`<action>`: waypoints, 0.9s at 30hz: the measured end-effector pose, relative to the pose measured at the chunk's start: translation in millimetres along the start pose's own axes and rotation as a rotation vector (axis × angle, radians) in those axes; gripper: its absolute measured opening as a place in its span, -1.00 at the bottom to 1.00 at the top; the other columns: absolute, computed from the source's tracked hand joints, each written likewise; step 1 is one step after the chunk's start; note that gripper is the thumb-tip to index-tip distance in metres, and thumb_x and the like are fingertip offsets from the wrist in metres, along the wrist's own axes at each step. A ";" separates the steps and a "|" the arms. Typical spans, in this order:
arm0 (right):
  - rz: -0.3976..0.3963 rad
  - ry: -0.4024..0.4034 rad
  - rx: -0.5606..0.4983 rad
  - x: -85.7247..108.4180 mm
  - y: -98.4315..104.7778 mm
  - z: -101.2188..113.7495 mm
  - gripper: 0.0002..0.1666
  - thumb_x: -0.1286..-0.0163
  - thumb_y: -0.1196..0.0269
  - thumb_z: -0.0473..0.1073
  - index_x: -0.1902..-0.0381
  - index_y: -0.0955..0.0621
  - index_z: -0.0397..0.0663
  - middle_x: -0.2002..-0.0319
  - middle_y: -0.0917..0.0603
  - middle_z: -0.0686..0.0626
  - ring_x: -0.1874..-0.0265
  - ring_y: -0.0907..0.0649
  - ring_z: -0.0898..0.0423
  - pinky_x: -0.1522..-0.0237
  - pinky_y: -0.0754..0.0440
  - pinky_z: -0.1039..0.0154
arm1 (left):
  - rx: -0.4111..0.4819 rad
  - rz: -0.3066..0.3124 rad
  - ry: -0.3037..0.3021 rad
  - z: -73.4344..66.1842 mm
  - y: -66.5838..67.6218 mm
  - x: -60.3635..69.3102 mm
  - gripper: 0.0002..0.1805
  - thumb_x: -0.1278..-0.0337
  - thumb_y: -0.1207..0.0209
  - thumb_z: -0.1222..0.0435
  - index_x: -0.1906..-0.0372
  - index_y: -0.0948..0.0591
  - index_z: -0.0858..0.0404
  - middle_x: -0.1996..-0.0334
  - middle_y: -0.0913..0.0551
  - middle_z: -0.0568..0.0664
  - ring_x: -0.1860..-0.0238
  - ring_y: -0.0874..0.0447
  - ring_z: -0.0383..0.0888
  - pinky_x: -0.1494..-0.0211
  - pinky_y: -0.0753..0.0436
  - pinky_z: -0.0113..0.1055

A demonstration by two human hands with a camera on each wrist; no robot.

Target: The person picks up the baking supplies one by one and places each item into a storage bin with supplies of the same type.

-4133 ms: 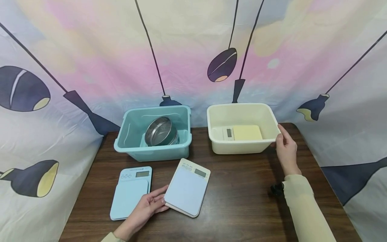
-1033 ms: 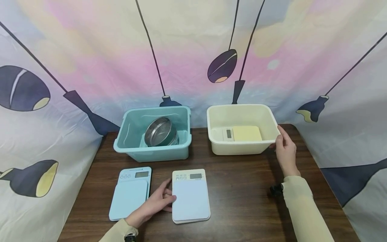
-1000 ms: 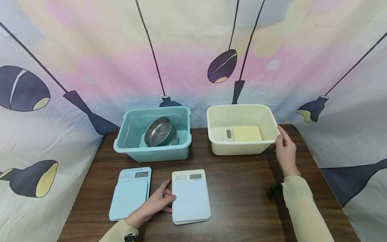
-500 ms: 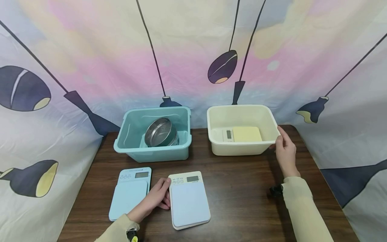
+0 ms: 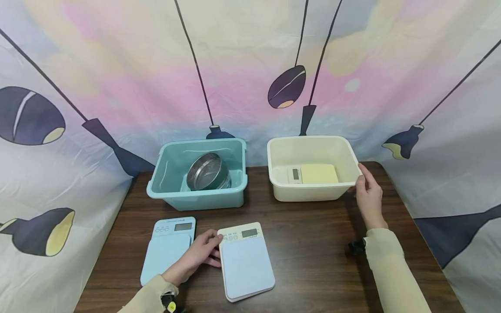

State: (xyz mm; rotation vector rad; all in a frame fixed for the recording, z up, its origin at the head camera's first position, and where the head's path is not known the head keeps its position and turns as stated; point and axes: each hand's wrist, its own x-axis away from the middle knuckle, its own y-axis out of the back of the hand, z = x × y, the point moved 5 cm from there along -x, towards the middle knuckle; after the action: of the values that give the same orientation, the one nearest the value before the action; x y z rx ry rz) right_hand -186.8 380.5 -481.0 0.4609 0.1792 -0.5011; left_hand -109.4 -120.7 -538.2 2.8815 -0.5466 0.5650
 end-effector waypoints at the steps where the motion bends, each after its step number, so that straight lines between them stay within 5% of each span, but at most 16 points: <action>1: 0.000 0.001 0.002 0.0 0.1 0.2 -0.44 -0.68 0.09 -0.01 -0.54 -0.46 0.13 0.06 -0.62 0.32 0.48 -0.64 0.38 0.46 -0.53 0.52 | 0.004 0.001 0.001 -0.5 0.9 -0.1 -0.56 -0.64 -0.02 0.14 -0.17 -0.44 0.51 0.28 -0.76 0.12 0.36 -0.81 -0.07 0.25 -0.86 -0.11; 17: 0.006 0.005 -0.029 -2.0 -0.6 -1.2 -0.44 -0.68 0.09 -0.05 -0.53 -0.46 0.05 0.11 -0.64 0.32 0.51 -0.64 0.34 0.49 -0.53 0.52 | 0.032 0.070 0.036 -7.5 6.5 0.2 -0.69 -0.48 -0.12 0.31 -0.01 -0.59 0.54 0.30 -0.82 0.21 0.36 -0.83 -0.14 0.16 -0.85 -0.21; 27: 0.004 0.005 -0.005 -0.8 -0.2 0.2 -0.44 -0.69 0.09 -0.01 -0.54 -0.46 0.10 0.10 -0.64 0.25 0.49 -0.64 0.34 0.46 -0.55 0.51 | 0.122 0.107 0.053 -34.9 7.7 11.3 -0.55 -0.45 -0.12 0.31 -0.23 -0.51 0.58 0.15 -0.81 0.26 0.29 -0.85 -0.10 0.10 -0.84 -0.18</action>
State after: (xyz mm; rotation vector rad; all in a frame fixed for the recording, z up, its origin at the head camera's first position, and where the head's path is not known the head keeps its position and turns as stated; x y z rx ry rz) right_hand -187.5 380.6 -480.6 0.4577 0.1840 -0.4959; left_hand -114.2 -123.8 -501.2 2.9547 -0.6848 0.7121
